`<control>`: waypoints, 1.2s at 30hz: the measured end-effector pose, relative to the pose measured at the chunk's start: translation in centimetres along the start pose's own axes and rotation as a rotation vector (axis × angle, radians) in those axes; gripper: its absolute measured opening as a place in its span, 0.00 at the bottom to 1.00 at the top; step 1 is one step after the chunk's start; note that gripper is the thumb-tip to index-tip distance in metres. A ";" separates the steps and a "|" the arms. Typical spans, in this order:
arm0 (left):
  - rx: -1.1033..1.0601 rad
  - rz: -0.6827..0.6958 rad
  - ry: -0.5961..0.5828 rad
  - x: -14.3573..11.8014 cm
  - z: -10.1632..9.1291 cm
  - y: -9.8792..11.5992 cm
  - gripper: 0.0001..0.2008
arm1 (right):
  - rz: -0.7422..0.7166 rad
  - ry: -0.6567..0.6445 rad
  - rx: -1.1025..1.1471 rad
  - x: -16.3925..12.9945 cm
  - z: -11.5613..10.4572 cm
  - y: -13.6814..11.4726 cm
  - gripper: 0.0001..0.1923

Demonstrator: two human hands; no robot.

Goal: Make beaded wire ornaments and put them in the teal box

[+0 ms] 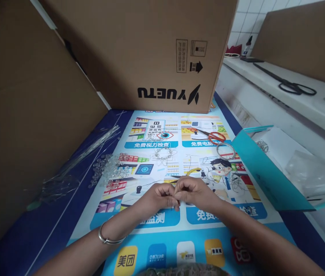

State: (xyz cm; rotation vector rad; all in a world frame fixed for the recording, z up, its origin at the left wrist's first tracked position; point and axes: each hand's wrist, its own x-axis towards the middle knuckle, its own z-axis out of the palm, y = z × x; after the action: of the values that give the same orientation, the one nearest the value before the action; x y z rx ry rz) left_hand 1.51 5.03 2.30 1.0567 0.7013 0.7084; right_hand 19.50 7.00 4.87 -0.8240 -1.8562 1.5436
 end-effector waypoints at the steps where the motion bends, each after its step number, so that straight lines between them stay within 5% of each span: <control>1: 0.030 0.014 0.023 0.1 -0.1 -0.1 0.07 | 0.007 0.007 -0.046 0.0 -0.2 0.0 0.08; 10: 0.552 0.144 0.290 0.5 -0.4 -1.0 0.07 | -0.148 0.263 -0.510 0.1 0.9 1.1 0.06; 15: 0.665 0.191 0.282 0.3 -0.2 -1.2 0.08 | -0.114 0.136 -0.833 -0.7 0.0 0.1 0.07; 17: 0.644 0.195 0.279 0.3 -0.2 -1.4 0.07 | -0.049 0.177 -1.098 -1.9 -2.0 -1.1 0.13; 22: 0.604 0.167 0.267 0.4 -0.3 -1.6 0.06 | 0.210 0.661 -1.464 -7.7 -9.9 -3.2 0.27; 24: 0.595 0.152 0.255 0.4 -0.3 -1.7 0.06 | 0.592 0.794 -1.603 -10.2 -12.7 -2.9 0.32; 27: 0.579 0.136 0.259 0.3 -0.1 -1.7 0.06 | 1.035 0.655 -1.535 -12.5 -14.9 -1.8 0.23; 30: 0.564 0.122 0.272 0.3 -0.1 -1.7 0.07 | 1.065 0.609 -1.566 -12.8 -14.9 -1.0 0.16; 36: 0.550 0.126 0.265 0.3 0.0 -1.4 0.07 | 0.881 0.686 -1.760 -10.6 -13.3 -1.0 0.13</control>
State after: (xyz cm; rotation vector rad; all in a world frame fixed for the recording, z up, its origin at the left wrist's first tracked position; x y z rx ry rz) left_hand 1.89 4.85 0.96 1.5344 1.1042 0.7935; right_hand 36.34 7.02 7.45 -2.6276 -1.9300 -0.6580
